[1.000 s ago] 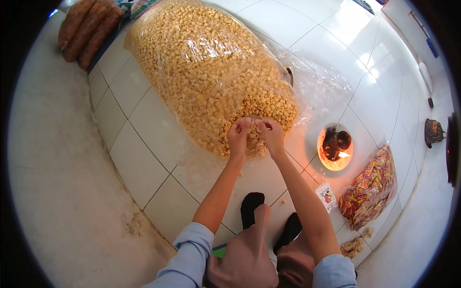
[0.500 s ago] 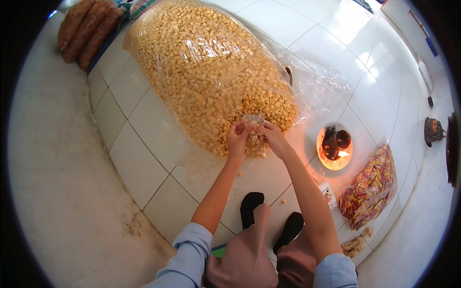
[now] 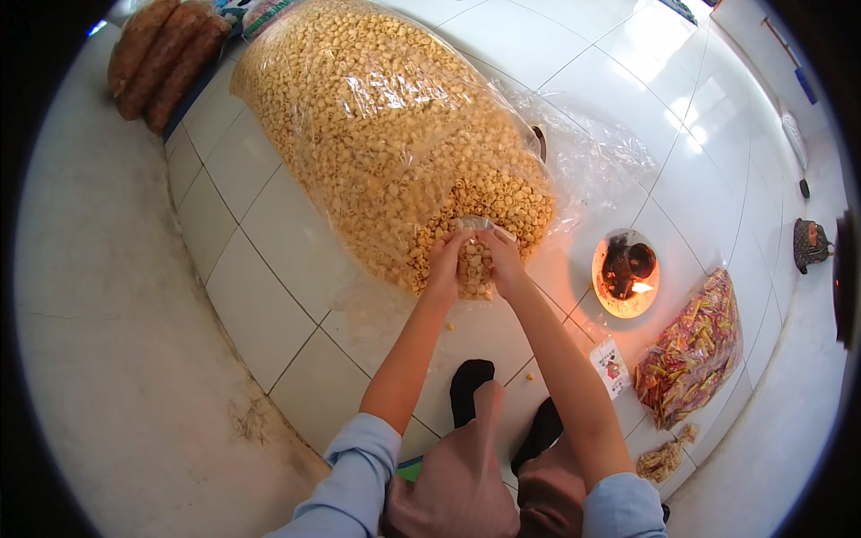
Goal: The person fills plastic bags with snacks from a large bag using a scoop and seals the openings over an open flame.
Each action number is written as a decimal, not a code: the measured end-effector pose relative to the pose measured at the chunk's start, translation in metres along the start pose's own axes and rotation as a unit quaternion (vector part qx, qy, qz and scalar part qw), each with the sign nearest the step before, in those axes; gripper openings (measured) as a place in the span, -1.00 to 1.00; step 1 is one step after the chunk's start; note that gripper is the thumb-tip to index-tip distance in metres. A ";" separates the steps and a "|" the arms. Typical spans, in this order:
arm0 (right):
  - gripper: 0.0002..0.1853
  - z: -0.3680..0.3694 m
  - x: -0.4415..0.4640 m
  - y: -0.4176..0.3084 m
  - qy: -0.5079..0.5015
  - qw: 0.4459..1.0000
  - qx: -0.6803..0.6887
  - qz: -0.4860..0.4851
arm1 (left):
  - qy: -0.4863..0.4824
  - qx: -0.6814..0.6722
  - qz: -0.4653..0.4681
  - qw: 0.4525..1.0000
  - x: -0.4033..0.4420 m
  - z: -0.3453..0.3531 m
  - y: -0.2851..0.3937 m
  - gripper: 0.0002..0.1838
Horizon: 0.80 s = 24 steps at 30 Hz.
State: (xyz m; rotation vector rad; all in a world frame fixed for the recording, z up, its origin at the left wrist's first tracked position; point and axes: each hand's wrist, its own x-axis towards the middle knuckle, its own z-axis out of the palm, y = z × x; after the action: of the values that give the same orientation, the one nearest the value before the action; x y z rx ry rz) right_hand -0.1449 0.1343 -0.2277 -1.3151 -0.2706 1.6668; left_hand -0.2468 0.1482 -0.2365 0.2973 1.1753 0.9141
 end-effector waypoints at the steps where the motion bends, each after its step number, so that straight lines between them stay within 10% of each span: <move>1: -0.87 0.000 0.000 -0.001 -0.008 1.000 0.002 0.003 | 0.019 -0.001 0.010 1.000 0.001 0.001 0.000 -0.80; 14: -0.86 0.003 -0.026 -0.024 0.070 0.986 -0.088 -0.120 | -0.030 -0.105 0.154 0.982 -0.021 0.012 0.002 -0.84; 16: -0.81 0.001 -0.043 -0.036 0.073 0.940 -0.158 -0.294 | -0.035 -0.085 0.172 0.981 -0.035 0.027 0.008 -0.86; 24: -0.90 -0.020 -0.162 -0.104 0.087 0.881 -0.097 -0.454 | -0.119 -0.061 0.305 0.943 -0.140 0.118 0.024 -0.92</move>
State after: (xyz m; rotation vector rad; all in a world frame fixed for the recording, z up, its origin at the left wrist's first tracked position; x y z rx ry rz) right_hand -0.0795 0.0548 -0.0639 -1.1858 -0.8203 0.7304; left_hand -0.1655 0.0878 -0.0816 0.6753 0.8003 1.4399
